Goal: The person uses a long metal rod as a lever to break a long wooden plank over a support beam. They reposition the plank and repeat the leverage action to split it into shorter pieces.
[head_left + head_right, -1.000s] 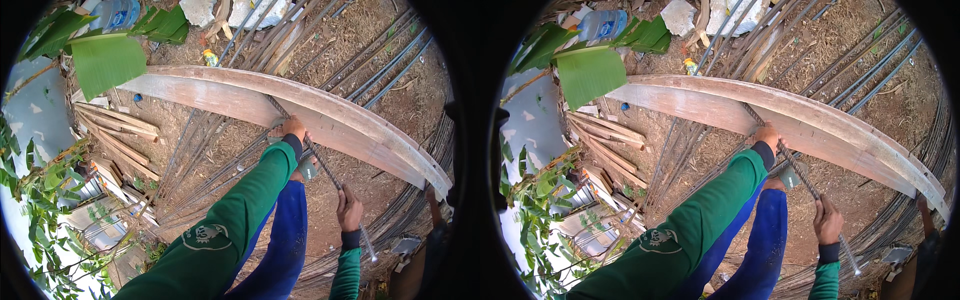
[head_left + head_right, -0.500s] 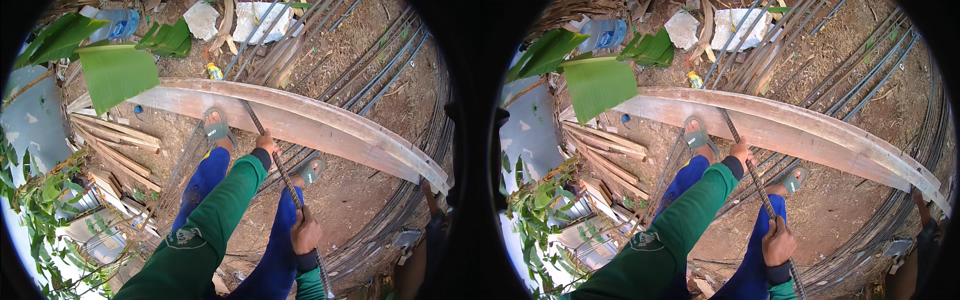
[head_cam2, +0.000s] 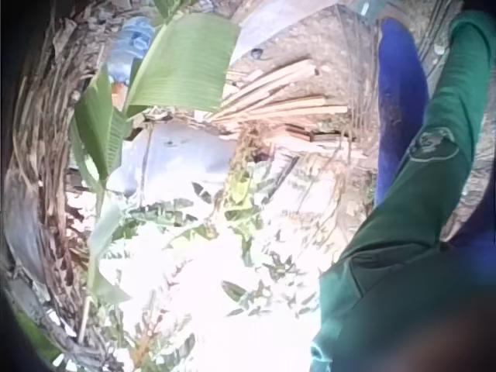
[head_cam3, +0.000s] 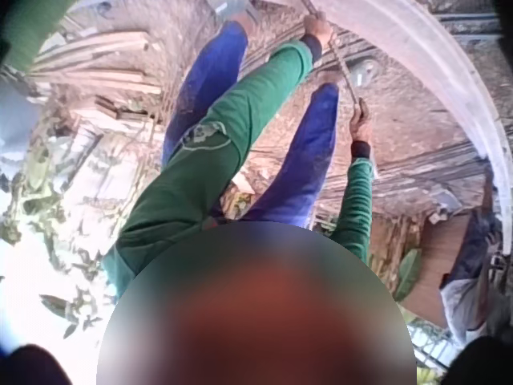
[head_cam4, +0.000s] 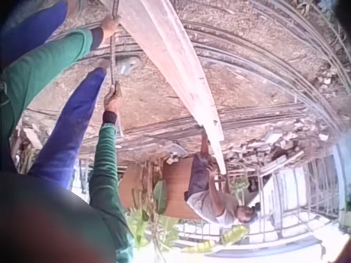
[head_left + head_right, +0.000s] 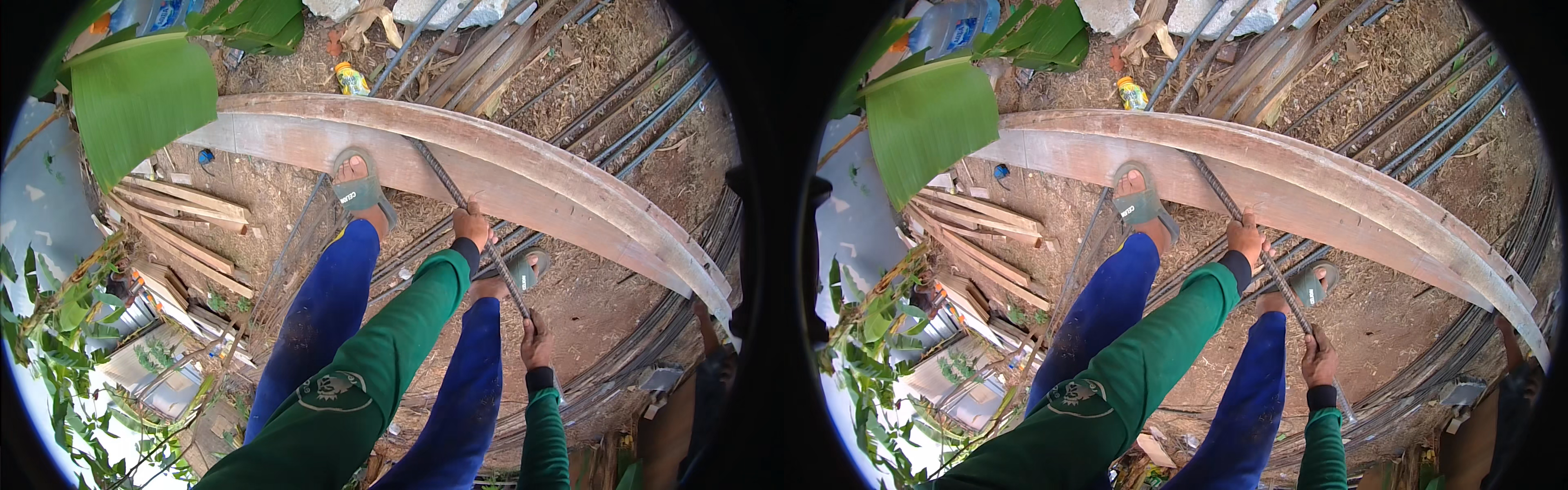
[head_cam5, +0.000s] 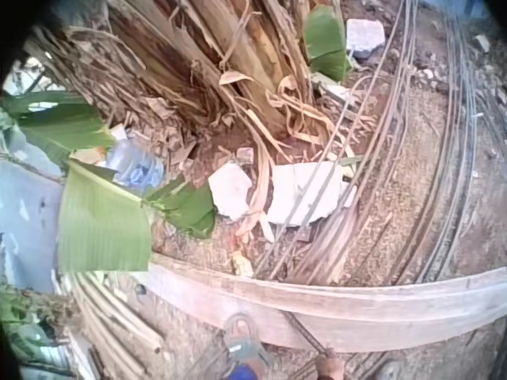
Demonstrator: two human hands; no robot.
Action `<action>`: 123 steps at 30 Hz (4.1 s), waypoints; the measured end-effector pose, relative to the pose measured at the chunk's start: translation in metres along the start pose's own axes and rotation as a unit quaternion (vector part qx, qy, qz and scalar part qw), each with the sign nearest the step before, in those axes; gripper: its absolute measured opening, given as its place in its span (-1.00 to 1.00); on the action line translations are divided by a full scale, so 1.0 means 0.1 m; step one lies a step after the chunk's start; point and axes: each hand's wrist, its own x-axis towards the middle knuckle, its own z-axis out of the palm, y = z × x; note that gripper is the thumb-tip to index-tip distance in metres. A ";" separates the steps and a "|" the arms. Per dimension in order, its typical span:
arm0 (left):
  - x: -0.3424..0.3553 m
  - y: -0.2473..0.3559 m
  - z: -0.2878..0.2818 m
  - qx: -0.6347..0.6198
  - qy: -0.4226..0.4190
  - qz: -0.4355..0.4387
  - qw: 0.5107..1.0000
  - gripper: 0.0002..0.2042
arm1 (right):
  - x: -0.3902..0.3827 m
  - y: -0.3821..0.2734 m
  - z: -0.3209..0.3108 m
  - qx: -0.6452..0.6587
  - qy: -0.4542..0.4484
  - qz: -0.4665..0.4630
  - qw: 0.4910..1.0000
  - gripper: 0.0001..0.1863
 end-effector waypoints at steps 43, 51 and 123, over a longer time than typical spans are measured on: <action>0.16 1.77 -1.01 -0.095 0.039 0.034 0.994 -0.64 | 0.16 -2.75 0.36 -0.154 -0.050 0.007 0.987 -0.73; 1.10 1.07 -0.99 -0.023 0.010 0.245 0.969 -0.68 | 1.35 -1.38 0.54 -0.115 -0.048 -0.133 0.983 -0.71; 0.31 2.75 -2.90 -0.031 -0.002 0.045 0.998 -0.66 | -0.21 -3.66 2.72 -0.092 -0.013 0.018 0.995 -0.64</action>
